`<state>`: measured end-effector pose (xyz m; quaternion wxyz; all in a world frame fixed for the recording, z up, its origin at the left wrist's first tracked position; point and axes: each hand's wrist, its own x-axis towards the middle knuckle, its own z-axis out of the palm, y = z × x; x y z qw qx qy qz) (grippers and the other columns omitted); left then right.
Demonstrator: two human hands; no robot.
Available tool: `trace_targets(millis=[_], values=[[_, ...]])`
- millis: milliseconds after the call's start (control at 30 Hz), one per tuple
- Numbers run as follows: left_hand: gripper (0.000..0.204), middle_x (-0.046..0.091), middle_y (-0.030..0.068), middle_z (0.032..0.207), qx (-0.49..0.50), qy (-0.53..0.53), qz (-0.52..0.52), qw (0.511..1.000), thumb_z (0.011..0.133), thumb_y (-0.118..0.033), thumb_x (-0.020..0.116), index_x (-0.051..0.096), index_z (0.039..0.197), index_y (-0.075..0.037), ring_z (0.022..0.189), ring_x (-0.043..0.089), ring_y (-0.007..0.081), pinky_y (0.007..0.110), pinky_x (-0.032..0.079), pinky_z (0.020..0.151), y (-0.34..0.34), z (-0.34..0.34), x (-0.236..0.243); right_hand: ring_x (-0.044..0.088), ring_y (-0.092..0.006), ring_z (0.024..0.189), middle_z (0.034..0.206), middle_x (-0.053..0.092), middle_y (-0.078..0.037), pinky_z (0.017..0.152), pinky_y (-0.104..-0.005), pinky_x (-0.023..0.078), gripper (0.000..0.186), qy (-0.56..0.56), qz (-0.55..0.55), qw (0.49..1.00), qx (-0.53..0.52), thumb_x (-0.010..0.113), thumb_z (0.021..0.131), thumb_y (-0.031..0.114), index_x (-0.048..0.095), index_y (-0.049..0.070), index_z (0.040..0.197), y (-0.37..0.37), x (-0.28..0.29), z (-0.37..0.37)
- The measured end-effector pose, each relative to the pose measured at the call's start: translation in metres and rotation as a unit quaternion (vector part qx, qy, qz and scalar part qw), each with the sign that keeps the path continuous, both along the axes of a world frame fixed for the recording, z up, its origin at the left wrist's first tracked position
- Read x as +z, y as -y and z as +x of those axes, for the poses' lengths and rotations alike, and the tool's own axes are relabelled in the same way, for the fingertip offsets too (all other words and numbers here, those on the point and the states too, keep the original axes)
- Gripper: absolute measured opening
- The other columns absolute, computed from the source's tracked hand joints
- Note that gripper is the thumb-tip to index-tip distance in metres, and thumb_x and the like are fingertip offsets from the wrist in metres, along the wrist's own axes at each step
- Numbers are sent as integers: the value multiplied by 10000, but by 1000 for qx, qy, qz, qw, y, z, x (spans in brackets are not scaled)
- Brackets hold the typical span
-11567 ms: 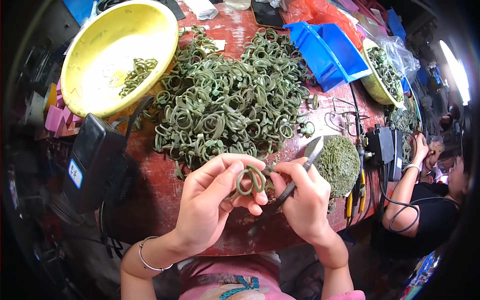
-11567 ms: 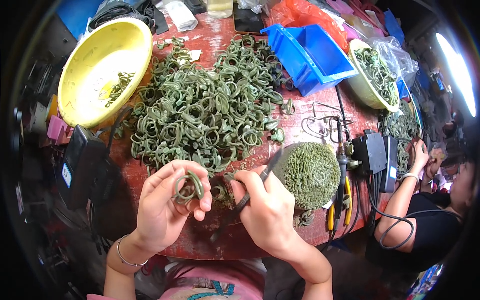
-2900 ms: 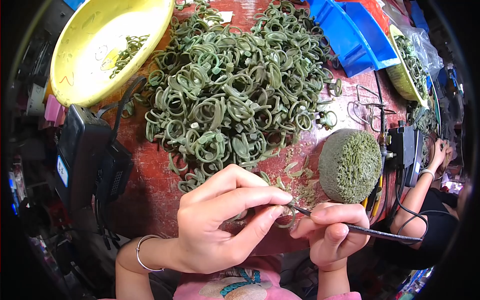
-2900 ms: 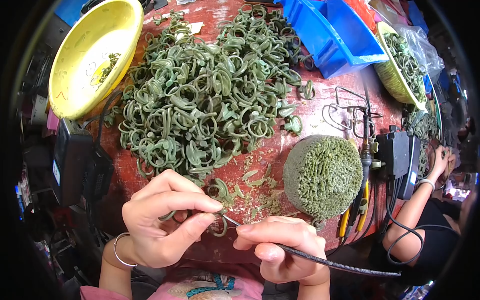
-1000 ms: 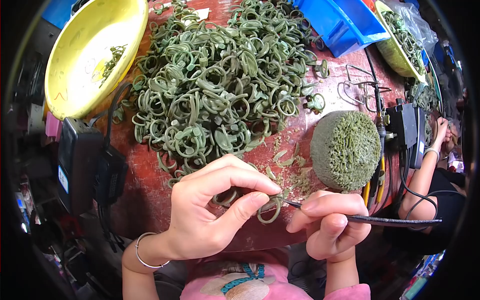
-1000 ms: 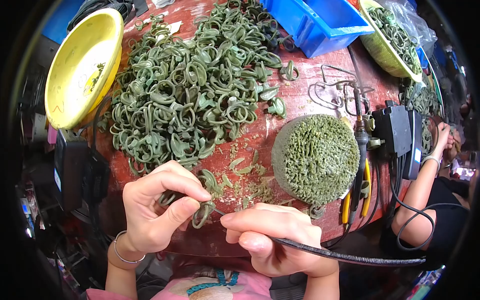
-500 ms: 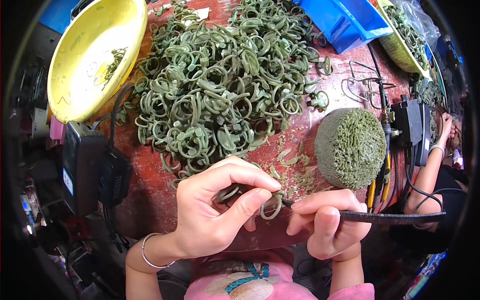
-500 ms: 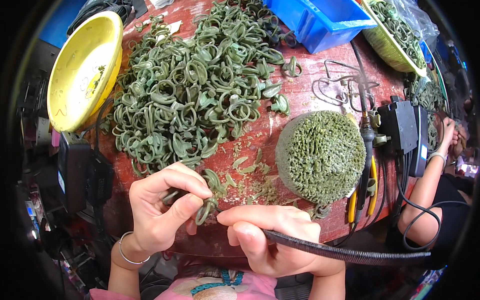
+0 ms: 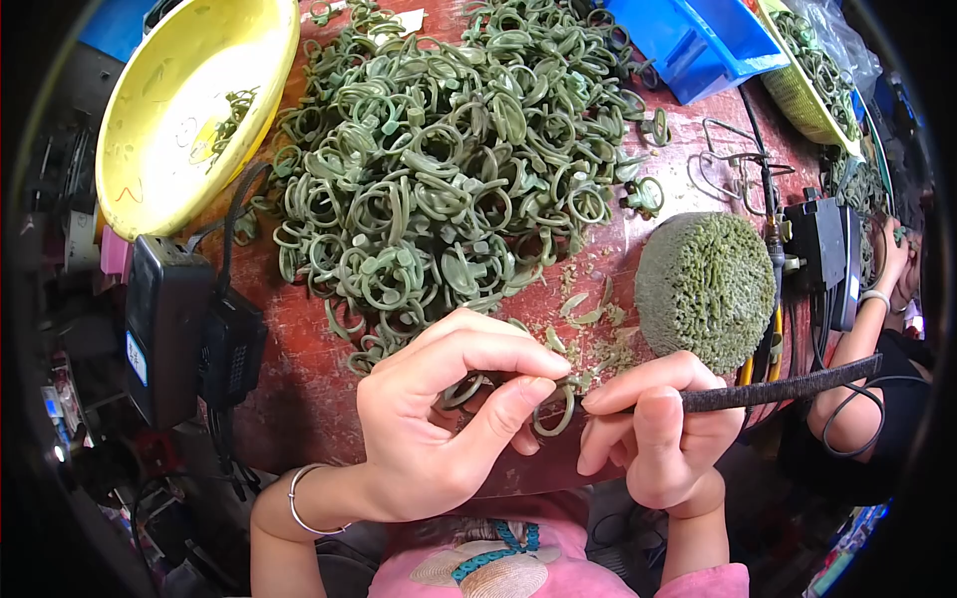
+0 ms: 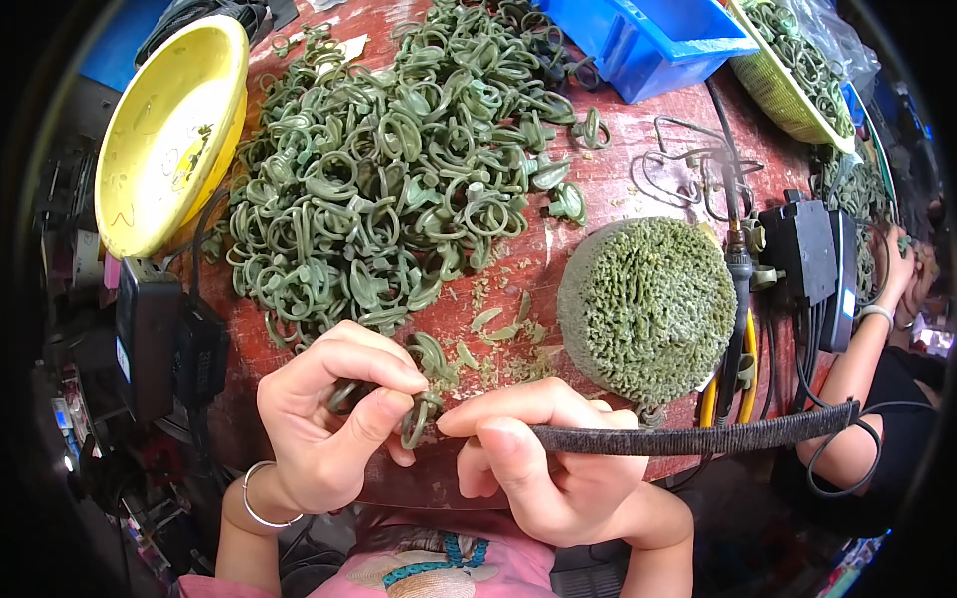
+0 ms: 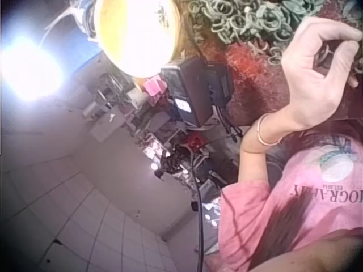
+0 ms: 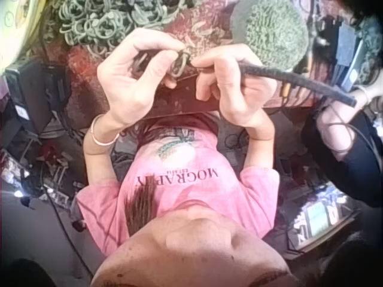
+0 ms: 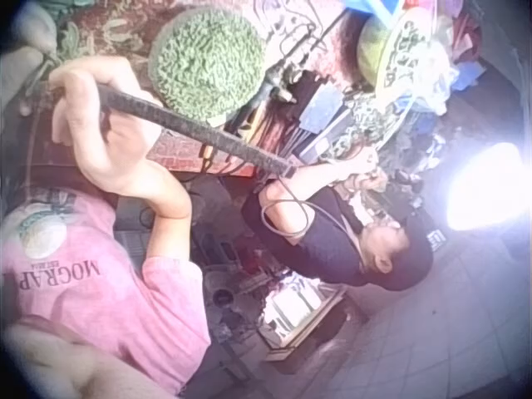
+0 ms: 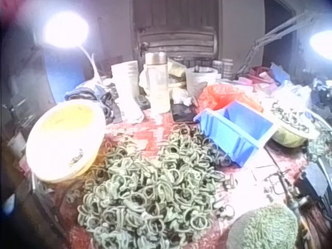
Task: The recorder uses a small manual carving tool to refine and shape green wax ring or jewelry molds at a workshop table.
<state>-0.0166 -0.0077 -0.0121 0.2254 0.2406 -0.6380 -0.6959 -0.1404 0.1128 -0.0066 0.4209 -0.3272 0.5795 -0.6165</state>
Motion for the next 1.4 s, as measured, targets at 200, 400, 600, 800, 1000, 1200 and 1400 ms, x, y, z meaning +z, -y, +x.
trace_targets(millis=[200,400,600,800,1000,1200,1400], values=[[65,538,139,867,-3,-15,10,1000,815,31,528,550,875,45,601,546,103,191,469,476,-1,0,0,587,-128,490,589,595,-85,477,-233,489,169,-40,-44,998,-25,468,870,93,561,-39,920,-3,-4,3],[96,547,156,875,-24,-22,12,999,800,41,540,553,892,66,616,573,125,218,486,517,0,0,1,602,-180,498,595,606,-103,463,-284,504,287,-101,-81,991,-40,435,903,209,572,-43,890,-6,-7,4],[134,556,180,878,-53,-45,1,998,770,89,530,551,903,77,631,592,145,234,505,529,1,0,0,614,-220,537,644,620,-113,482,-305,507,437,-138,-156,975,-83,408,908,348,592,-41,835,-5,-11,8],[151,559,156,864,-56,-11,-113,992,745,113,564,579,880,49,624,592,133,212,509,502,3,2,0,617,-228,564,657,616,-125,505,-307,505,458,-103,-122,987,-20,425,900,357,603,-61,841,-5,-6,0],[162,560,136,848,-36,7,-146,989,734,113,588,610,872,30,623,589,124,203,507,480,1,2,0,596,-226,527,617,593,-120,484,-295,487,434,-98,-104,987,-68,449,897,336,597,-66,825,-2,-8,8],[151,562,123,836,-35,8,-144,989,740,103,589,619,870,33,616,580,114,198,502,465,0,1,0,572,-217,484,585,576,-109,449,-295,470,425,-201,-120,970,-69,433,908,314,585,-64,785,-3,-9,7],[152,563,120,835,-35,16,-139,989,743,93,595,622,877,26,619,578,111,195,496,460,-1,1,-1,551,-182,450,541,554,-94,416,-272,446,445,-164,-118,974,-106,373,928,299,593,-49,757,-1,-8,8]])
